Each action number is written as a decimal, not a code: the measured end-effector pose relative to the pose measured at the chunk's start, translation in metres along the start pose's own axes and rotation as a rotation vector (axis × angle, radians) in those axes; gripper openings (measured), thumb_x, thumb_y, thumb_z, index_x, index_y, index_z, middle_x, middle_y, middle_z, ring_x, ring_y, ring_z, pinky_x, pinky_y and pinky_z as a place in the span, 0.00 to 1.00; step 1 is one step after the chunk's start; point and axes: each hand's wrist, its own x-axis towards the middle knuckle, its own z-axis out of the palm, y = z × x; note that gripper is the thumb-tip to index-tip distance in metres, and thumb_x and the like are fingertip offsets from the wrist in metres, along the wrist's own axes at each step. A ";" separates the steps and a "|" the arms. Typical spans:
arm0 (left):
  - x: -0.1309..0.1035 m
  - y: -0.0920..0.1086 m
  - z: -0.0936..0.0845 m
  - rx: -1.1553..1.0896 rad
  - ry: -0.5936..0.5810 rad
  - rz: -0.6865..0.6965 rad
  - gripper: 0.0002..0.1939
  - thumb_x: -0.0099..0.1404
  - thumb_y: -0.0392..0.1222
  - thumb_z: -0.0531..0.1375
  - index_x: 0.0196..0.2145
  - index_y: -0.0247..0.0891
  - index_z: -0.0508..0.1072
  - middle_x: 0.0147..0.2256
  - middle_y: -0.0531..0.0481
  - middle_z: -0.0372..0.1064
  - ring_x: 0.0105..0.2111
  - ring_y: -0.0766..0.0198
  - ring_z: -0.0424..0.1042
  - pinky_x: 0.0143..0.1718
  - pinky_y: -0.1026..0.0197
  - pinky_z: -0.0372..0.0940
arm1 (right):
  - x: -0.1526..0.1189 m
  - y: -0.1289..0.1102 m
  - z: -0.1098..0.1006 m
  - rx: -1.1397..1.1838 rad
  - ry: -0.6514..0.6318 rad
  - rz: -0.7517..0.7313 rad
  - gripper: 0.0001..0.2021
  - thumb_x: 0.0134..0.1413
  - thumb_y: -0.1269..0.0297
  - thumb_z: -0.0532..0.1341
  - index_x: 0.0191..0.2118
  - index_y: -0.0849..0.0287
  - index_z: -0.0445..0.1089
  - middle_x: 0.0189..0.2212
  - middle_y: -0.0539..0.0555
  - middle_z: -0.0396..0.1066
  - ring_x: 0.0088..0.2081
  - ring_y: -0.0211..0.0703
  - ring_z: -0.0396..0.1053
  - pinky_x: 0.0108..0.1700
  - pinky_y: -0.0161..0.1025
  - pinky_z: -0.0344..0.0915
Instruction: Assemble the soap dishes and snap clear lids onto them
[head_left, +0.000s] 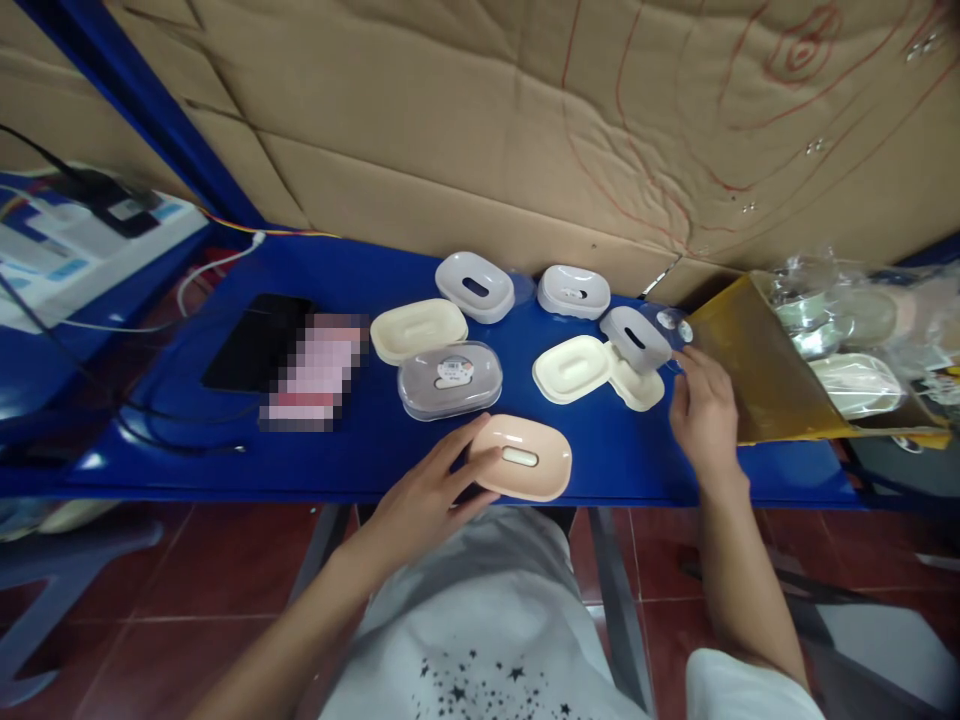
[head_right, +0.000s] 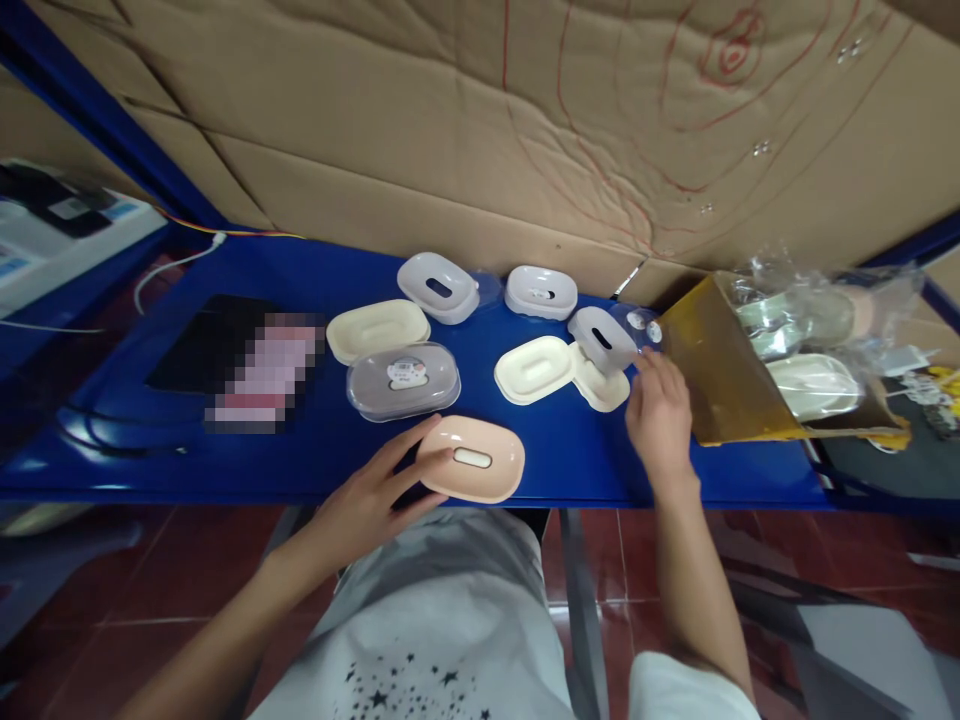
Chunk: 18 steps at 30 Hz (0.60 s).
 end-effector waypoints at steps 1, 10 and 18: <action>0.000 0.001 0.000 0.000 0.006 0.002 0.21 0.79 0.45 0.61 0.66 0.46 0.68 0.73 0.38 0.58 0.71 0.46 0.65 0.65 0.42 0.73 | 0.010 0.020 0.004 -0.078 -0.030 0.072 0.25 0.74 0.66 0.48 0.70 0.62 0.66 0.69 0.69 0.67 0.71 0.65 0.63 0.71 0.67 0.62; 0.002 0.003 0.000 0.001 0.019 -0.014 0.20 0.79 0.45 0.62 0.65 0.48 0.69 0.73 0.40 0.59 0.70 0.48 0.68 0.64 0.46 0.74 | 0.027 0.066 0.042 -0.202 -0.158 0.500 0.33 0.61 0.35 0.61 0.58 0.59 0.69 0.57 0.70 0.70 0.53 0.70 0.74 0.54 0.66 0.72; 0.001 0.002 0.001 -0.008 0.016 -0.021 0.20 0.78 0.46 0.62 0.64 0.45 0.70 0.73 0.39 0.59 0.70 0.47 0.67 0.66 0.44 0.72 | 0.018 0.077 0.036 -0.007 -0.011 0.554 0.40 0.52 0.36 0.67 0.62 0.60 0.67 0.59 0.71 0.70 0.56 0.67 0.73 0.62 0.67 0.67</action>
